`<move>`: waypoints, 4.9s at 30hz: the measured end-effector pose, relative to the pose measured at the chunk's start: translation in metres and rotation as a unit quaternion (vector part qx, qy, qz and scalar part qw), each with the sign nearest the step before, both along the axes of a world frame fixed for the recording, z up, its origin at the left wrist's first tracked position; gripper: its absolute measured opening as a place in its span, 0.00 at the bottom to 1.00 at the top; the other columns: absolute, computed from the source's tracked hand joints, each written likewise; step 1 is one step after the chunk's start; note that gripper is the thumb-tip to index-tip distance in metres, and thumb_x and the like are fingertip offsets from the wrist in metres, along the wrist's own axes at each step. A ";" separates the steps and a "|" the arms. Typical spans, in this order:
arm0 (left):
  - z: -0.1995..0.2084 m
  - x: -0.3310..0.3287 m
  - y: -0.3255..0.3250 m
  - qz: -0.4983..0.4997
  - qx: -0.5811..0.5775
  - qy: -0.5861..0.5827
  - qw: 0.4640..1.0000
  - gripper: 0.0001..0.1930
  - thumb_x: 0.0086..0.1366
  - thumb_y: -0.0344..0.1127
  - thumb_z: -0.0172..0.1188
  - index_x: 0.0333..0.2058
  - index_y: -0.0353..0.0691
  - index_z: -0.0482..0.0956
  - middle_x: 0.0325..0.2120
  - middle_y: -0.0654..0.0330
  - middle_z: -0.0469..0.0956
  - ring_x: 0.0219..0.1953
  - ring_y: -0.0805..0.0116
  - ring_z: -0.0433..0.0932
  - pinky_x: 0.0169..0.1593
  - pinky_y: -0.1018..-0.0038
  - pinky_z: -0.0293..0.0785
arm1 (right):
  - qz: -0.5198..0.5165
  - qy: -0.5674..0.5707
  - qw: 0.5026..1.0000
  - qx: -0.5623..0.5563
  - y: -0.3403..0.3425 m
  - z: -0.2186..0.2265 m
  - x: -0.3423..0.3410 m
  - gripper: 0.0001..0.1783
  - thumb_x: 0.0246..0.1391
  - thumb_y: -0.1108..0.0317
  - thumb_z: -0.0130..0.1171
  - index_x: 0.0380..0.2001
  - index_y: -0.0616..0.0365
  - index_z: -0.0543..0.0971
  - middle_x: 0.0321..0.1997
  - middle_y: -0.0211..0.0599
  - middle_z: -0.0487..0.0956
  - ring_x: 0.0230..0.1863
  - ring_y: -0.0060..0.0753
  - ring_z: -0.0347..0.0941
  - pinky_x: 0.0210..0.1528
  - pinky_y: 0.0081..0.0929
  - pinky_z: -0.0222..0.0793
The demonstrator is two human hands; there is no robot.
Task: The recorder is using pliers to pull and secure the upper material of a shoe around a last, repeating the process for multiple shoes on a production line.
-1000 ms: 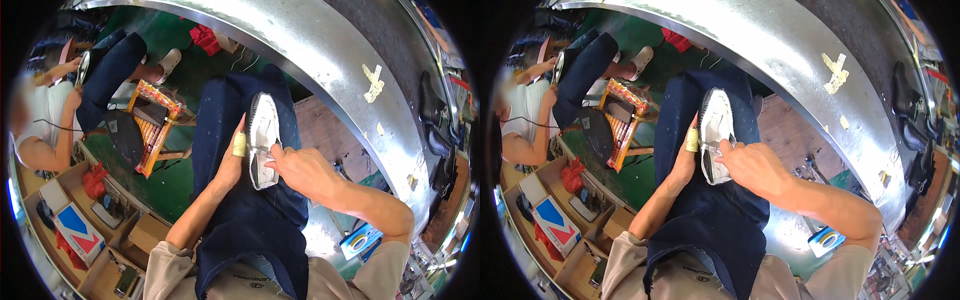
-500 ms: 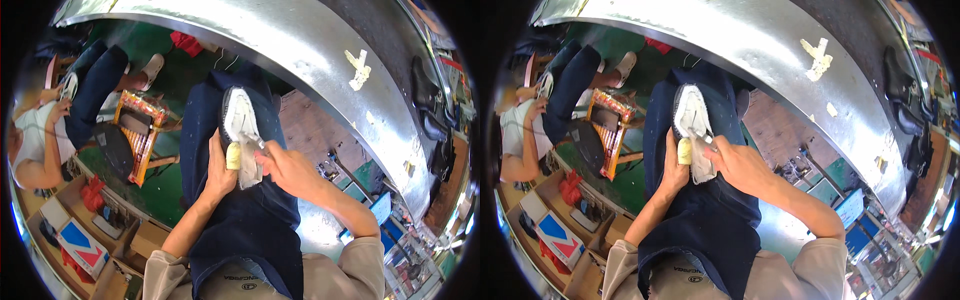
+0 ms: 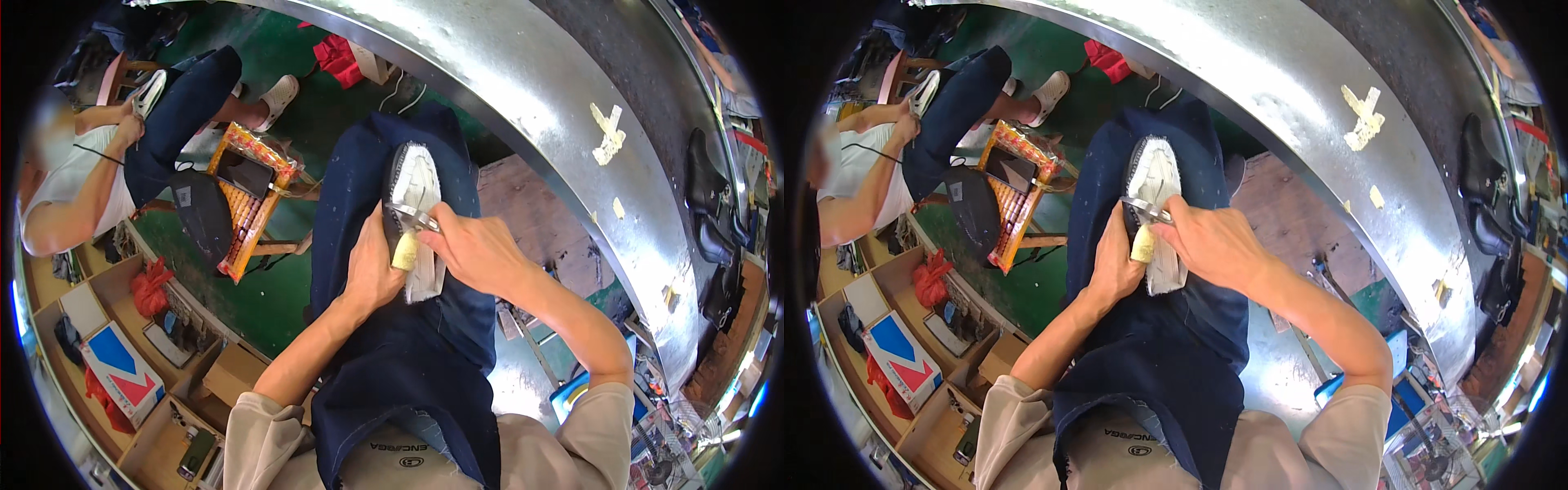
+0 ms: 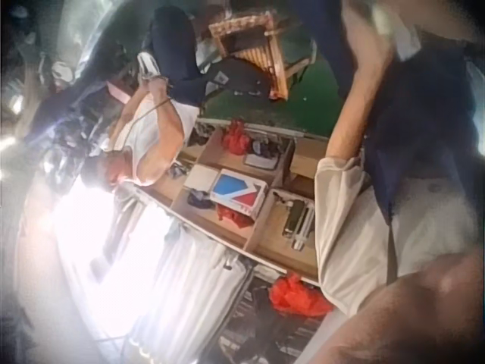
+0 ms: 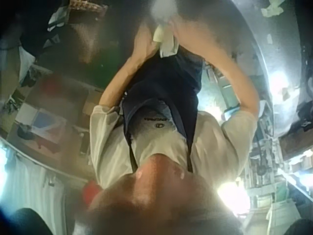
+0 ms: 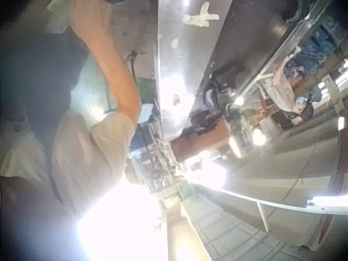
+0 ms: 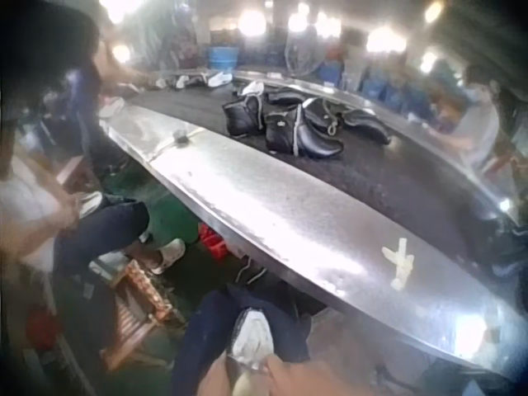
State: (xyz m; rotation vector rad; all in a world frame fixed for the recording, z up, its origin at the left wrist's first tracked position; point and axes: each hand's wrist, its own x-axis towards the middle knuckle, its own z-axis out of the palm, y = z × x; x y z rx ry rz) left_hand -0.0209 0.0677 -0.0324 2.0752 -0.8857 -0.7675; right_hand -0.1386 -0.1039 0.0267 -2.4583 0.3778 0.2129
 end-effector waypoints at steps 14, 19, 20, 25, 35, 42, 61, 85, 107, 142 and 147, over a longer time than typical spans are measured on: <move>0.015 -0.002 0.003 0.001 -0.047 0.154 0.987 0.41 0.77 0.39 0.52 0.76 0.32 0.36 0.71 0.36 0.60 0.73 0.47 0.62 0.72 0.61 0.58 | 0.008 0.157 0.968 0.194 0.019 0.014 -0.049 0.21 0.70 0.53 0.56 0.35 0.63 0.70 0.18 0.51 0.78 0.24 0.61 0.79 0.27 0.50 0.72; -0.005 -0.015 0.016 -0.061 -0.127 0.137 0.981 0.50 0.76 0.44 0.54 0.74 0.30 0.23 0.77 0.39 0.31 0.79 0.49 0.38 0.78 0.61 0.38 | -0.020 0.147 0.972 0.180 0.005 0.038 -0.053 0.16 0.69 0.58 0.58 0.36 0.60 0.70 0.23 0.50 0.81 0.26 0.58 0.80 0.29 0.49 0.73; -0.003 -0.013 0.014 -0.061 -0.135 0.140 0.979 0.51 0.75 0.46 0.54 0.74 0.28 0.24 0.77 0.37 0.32 0.79 0.46 0.41 0.78 0.61 0.42 | -0.012 0.145 0.972 0.183 0.008 0.039 -0.048 0.16 0.69 0.58 0.58 0.36 0.60 0.70 0.23 0.50 0.81 0.26 0.58 0.80 0.29 0.49 0.73; -0.012 -0.012 0.014 -0.080 -0.128 0.197 0.969 0.62 0.66 0.45 0.69 0.75 0.34 0.23 0.77 0.36 0.36 0.79 0.45 0.42 0.78 0.56 0.43 | 0.019 -0.042 0.998 0.040 0.013 0.004 -0.022 0.15 0.68 0.59 0.58 0.46 0.59 0.74 0.37 0.44 0.84 0.34 0.48 0.83 0.32 0.39 0.76; -0.003 0.019 -0.017 0.079 -0.266 0.439 0.855 0.30 0.81 0.43 0.45 0.75 0.38 0.54 0.71 0.53 0.63 0.71 0.64 0.62 0.73 0.68 0.57 | -0.126 0.123 0.900 0.398 -0.017 0.027 -0.005 0.20 0.77 0.54 0.42 0.45 0.61 0.73 0.23 0.37 0.80 0.23 0.36 0.79 0.29 0.34 0.74; -0.005 0.015 -0.028 0.097 -0.058 0.212 0.971 0.31 0.77 0.46 0.50 0.69 0.29 0.61 0.67 0.39 0.67 0.67 0.50 0.70 0.68 0.65 0.65 | -0.301 -0.028 0.845 0.441 0.048 -0.018 -0.019 0.20 0.76 0.55 0.44 0.41 0.63 0.73 0.19 0.37 0.77 0.18 0.28 0.74 0.24 0.29 0.70; 0.041 0.028 -0.036 -0.044 0.043 0.113 0.992 0.52 0.60 0.64 0.68 0.71 0.35 0.56 0.62 0.36 0.71 0.63 0.40 0.73 0.63 0.58 0.71 | 0.001 -0.130 0.989 -0.070 -0.027 0.008 0.015 0.16 0.69 0.56 0.56 0.36 0.59 0.73 0.22 0.45 0.81 0.24 0.52 0.80 0.23 0.44 0.73; -0.001 -0.016 0.030 -0.054 -0.013 0.103 0.993 0.54 0.64 0.52 0.70 0.77 0.45 0.42 0.68 0.39 0.66 0.68 0.44 0.70 0.69 0.59 0.66 | -0.427 -0.033 0.836 0.343 0.003 -0.075 -0.075 0.15 0.75 0.59 0.48 0.48 0.61 0.74 0.27 0.33 0.78 0.24 0.24 0.75 0.30 0.28 0.72; -0.013 -0.030 0.018 -0.034 -0.151 0.258 0.954 0.54 0.71 0.30 0.62 0.77 0.43 0.24 0.76 0.45 0.46 0.76 0.56 0.52 0.76 0.64 0.47 | 0.112 0.068 0.985 -0.110 0.004 0.030 -0.018 0.14 0.66 0.65 0.57 0.41 0.68 0.70 0.28 0.58 0.81 0.32 0.65 0.80 0.32 0.54 0.73; -0.026 -0.020 0.030 0.224 -0.101 0.708 0.662 0.32 0.78 0.58 0.42 0.70 0.42 0.64 0.67 0.55 0.70 0.68 0.55 0.69 0.72 0.55 0.62 | -0.049 0.040 0.997 0.038 0.065 -0.013 -0.023 0.13 0.69 0.63 0.54 0.37 0.64 0.71 0.17 0.50 0.79 0.22 0.51 0.82 0.25 0.42 0.76; -0.024 0.002 0.023 0.168 -0.074 0.726 0.663 0.33 0.76 0.60 0.47 0.67 0.41 0.69 0.63 0.55 0.75 0.63 0.56 0.75 0.67 0.55 0.69 | -0.138 0.027 0.983 0.113 0.090 -0.032 -0.030 0.16 0.72 0.60 0.51 0.35 0.64 0.69 0.18 0.49 0.79 0.21 0.51 0.80 0.26 0.43 0.75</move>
